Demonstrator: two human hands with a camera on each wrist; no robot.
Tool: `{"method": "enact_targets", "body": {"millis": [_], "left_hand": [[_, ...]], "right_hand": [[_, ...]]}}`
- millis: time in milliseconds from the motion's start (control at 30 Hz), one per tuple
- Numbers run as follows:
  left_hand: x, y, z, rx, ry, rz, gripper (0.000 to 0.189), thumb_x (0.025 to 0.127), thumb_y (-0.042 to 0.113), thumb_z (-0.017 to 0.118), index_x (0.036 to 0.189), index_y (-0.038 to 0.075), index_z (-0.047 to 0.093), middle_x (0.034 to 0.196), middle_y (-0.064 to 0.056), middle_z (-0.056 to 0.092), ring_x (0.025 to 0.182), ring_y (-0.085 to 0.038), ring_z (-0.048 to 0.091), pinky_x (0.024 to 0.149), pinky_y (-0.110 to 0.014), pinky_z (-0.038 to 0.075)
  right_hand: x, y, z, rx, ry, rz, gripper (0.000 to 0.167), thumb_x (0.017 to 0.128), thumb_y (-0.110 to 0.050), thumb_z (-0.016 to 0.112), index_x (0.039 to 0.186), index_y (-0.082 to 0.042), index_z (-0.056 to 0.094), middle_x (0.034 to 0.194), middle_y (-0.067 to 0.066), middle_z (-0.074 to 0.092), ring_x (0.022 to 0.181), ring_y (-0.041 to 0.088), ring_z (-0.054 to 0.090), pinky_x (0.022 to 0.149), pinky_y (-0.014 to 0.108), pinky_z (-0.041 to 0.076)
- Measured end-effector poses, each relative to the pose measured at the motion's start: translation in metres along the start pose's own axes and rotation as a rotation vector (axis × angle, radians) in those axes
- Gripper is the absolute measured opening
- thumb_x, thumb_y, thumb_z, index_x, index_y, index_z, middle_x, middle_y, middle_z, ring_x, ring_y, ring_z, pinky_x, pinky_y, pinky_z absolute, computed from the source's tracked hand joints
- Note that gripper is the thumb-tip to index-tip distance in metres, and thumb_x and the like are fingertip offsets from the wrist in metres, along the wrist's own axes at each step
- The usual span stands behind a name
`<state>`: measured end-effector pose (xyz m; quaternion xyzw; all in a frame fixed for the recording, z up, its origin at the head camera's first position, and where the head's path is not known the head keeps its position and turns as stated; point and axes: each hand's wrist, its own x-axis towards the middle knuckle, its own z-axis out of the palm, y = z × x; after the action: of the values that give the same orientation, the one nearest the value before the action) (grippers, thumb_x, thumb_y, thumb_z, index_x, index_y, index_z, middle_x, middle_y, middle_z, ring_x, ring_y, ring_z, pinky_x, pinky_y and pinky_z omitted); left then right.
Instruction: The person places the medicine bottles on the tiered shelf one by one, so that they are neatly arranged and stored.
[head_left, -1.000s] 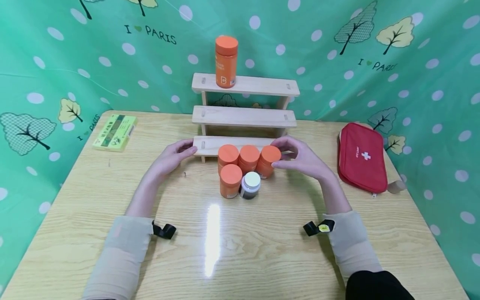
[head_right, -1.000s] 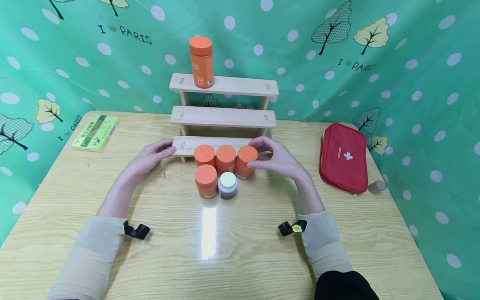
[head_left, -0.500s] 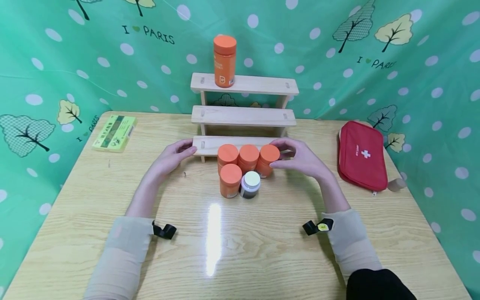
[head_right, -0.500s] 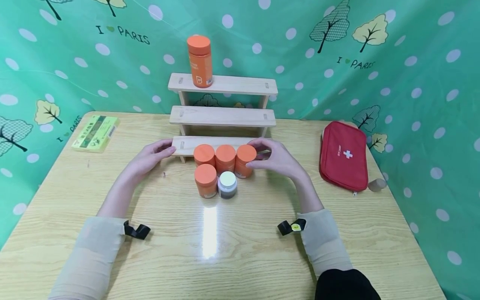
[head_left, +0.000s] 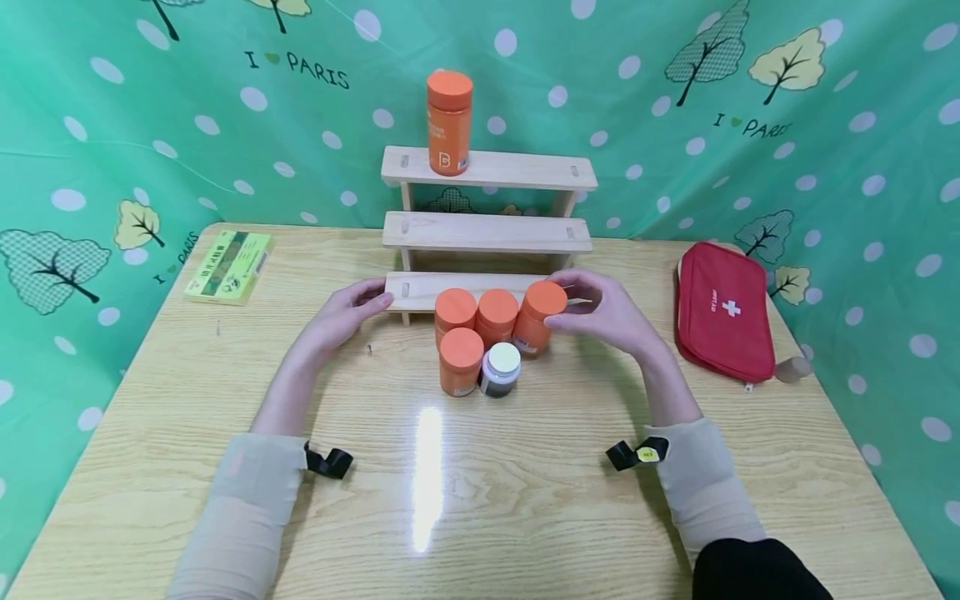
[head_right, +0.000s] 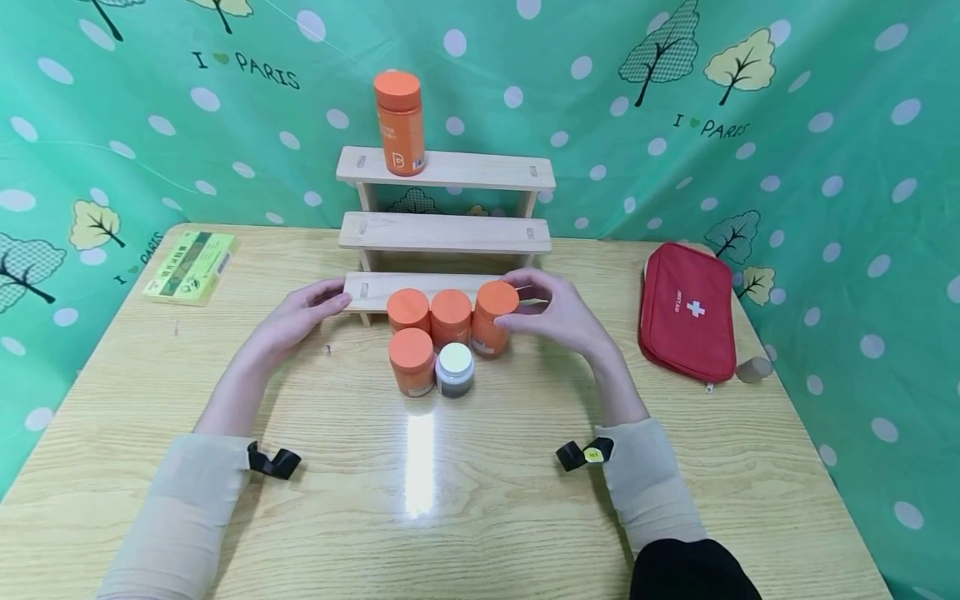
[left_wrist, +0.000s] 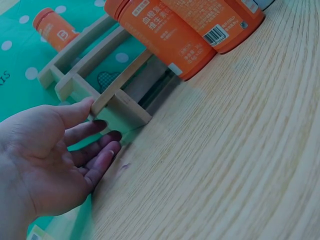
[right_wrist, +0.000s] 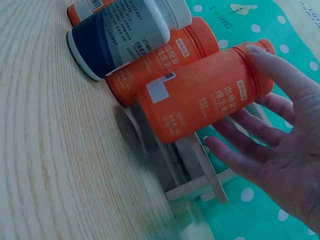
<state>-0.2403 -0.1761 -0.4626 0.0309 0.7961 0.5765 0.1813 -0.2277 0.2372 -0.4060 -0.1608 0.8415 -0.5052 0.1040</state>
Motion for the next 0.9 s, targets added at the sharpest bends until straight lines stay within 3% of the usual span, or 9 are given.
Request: {"method": "enact_targets", "body": {"millis": [133,300,700,900], "left_hand": [[0.0,0.0,0.0,0.008,0.0,0.005,0.07,0.105,0.039,0.057,0.162,0.009,0.031,0.165,-0.017,0.036,0.155,-0.034,0.032,0.13,-0.05,0.026],[-0.001,0.0,0.0,0.0,-0.004,0.006,0.071,0.105,0.041,0.058,0.162,0.009,0.031,0.165,-0.016,0.037,0.154,-0.033,0.033,0.13,-0.05,0.026],[-0.001,0.001,-0.002,-0.019,-0.011,0.033,0.07,0.105,0.039,0.059,0.161,0.007,0.032,0.166,-0.017,0.035,0.156,-0.035,0.029,0.131,-0.051,0.022],[-0.004,0.001,-0.001,-0.023,-0.018,0.025,0.071,0.105,0.04,0.058,0.162,0.007,0.03,0.168,-0.017,0.032,0.158,-0.036,0.026,0.131,-0.053,0.021]], "right_hand": [[0.0,-0.001,-0.001,0.02,0.024,-0.054,0.049,0.088,-0.019,0.082,0.133,-0.017,0.063,0.125,0.001,0.068,0.114,0.021,0.064,0.097,0.025,0.058],[-0.001,-0.004,-0.001,0.048,0.069,-0.113,0.047,0.091,-0.017,0.078,0.136,-0.017,0.062,0.126,0.001,0.069,0.112,0.02,0.065,0.098,0.027,0.056],[-0.001,-0.014,-0.001,0.129,0.182,-0.142,0.047,0.097,-0.017,0.069,0.142,-0.015,0.058,0.128,-0.001,0.066,0.115,0.017,0.062,0.095,0.02,0.053],[0.003,-0.021,-0.004,0.118,0.189,-0.175,0.048,0.097,-0.016,0.068,0.144,-0.015,0.056,0.128,-0.002,0.066,0.116,0.017,0.062,0.097,0.02,0.053]]}}
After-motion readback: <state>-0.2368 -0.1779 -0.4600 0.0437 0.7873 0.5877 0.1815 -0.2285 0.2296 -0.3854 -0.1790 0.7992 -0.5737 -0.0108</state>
